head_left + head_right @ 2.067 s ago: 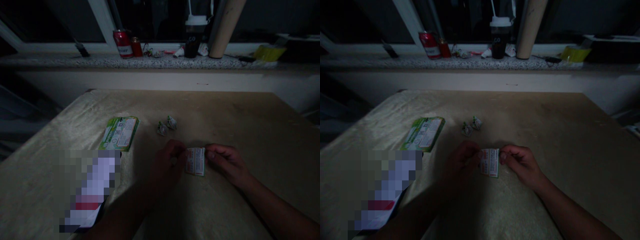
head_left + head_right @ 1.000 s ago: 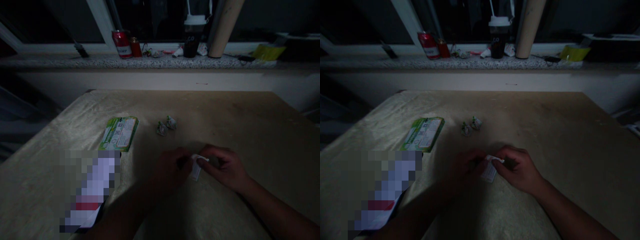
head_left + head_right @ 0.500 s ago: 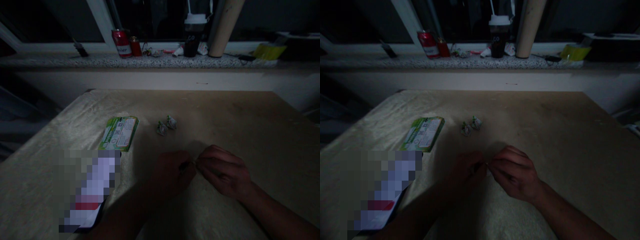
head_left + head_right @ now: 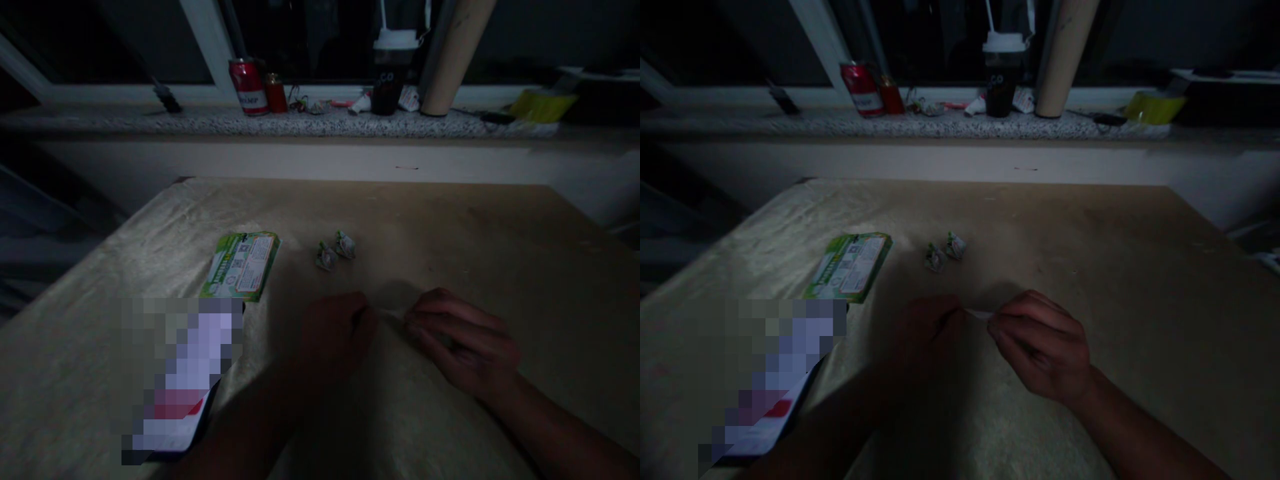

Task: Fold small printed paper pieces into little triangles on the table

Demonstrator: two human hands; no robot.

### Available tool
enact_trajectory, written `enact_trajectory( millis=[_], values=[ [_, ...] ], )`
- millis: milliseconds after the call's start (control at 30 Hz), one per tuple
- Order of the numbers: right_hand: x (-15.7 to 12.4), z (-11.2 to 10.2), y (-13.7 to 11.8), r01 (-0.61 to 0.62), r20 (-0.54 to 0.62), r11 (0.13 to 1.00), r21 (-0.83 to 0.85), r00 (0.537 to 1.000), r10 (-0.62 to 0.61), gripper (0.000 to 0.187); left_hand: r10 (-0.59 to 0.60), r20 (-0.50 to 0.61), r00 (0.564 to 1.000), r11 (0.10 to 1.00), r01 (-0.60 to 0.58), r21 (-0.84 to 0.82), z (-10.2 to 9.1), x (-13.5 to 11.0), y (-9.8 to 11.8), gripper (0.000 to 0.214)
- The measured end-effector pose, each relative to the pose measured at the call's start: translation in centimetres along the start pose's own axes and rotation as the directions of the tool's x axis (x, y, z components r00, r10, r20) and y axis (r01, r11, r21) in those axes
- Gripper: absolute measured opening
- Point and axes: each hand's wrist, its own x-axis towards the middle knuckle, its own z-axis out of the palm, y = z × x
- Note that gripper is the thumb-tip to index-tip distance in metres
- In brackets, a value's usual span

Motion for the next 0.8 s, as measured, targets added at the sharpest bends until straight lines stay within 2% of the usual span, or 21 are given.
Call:
enact_trajectory(
  millis=[133,233,300,367,433,500,600,700,800],
  values=[
    [-0.3,-0.5,0.2,-0.142,-0.094,0.989,-0.039,0.986,0.137,0.022,-0.078,-0.063,0.995,0.997,0.077,-0.01,-0.5,0.2,-0.7,0.028],
    [-0.5,-0.3,0.8,-0.258,-0.084,0.966,-0.007,0.963,0.256,0.016,0.072,-0.16,0.985,0.992,-0.086,-0.087,-0.5,-0.1,-0.4,0.023],
    [-0.6,0.2,1.0,-0.369,-0.074,0.929,0.029,0.926,0.37,0.011,0.188,-0.193,0.963,0.96,-0.222,-0.173,-0.1,-0.5,0.1,0.022],
    [-0.7,0.6,0.9,-0.472,-0.059,0.876,0.096,0.876,0.478,0.008,0.208,-0.166,0.964,0.944,-0.242,-0.222,0.4,-0.8,0.5,0.024],
    [-0.8,0.8,0.8,-0.575,-0.03,0.794,0.198,0.806,0.591,0.004,0.134,-0.106,0.985,0.939,-0.16,-0.304,1.0,-0.9,0.5,0.02],
    [-0.9,0.9,0.9,-0.66,0.052,0.674,0.332,0.727,0.685,0.007,-0.008,-0.013,1.0,0.882,0.001,-0.471,1.4,-0.8,0.3,0.019],
    [-1.2,0.8,1.4,-0.726,0.241,0.466,0.505,0.637,0.732,0.024,-0.194,0.118,0.974,0.64,0.217,-0.737,1.7,-0.2,0.1,0.017],
    [-1.5,0.9,2.0,-0.744,0.391,0.302,0.595,0.597,0.7,0.032,-0.293,0.217,0.931,0.454,0.335,-0.825,1.7,0.2,0.2,0.015],
    [-1.8,0.9,2.2,-0.743,0.473,0.252,0.62,0.61,0.635,0.033,-0.321,0.294,0.9,0.322,0.396,-0.86,1.8,0.4,0.3,0.016]
  ],
)
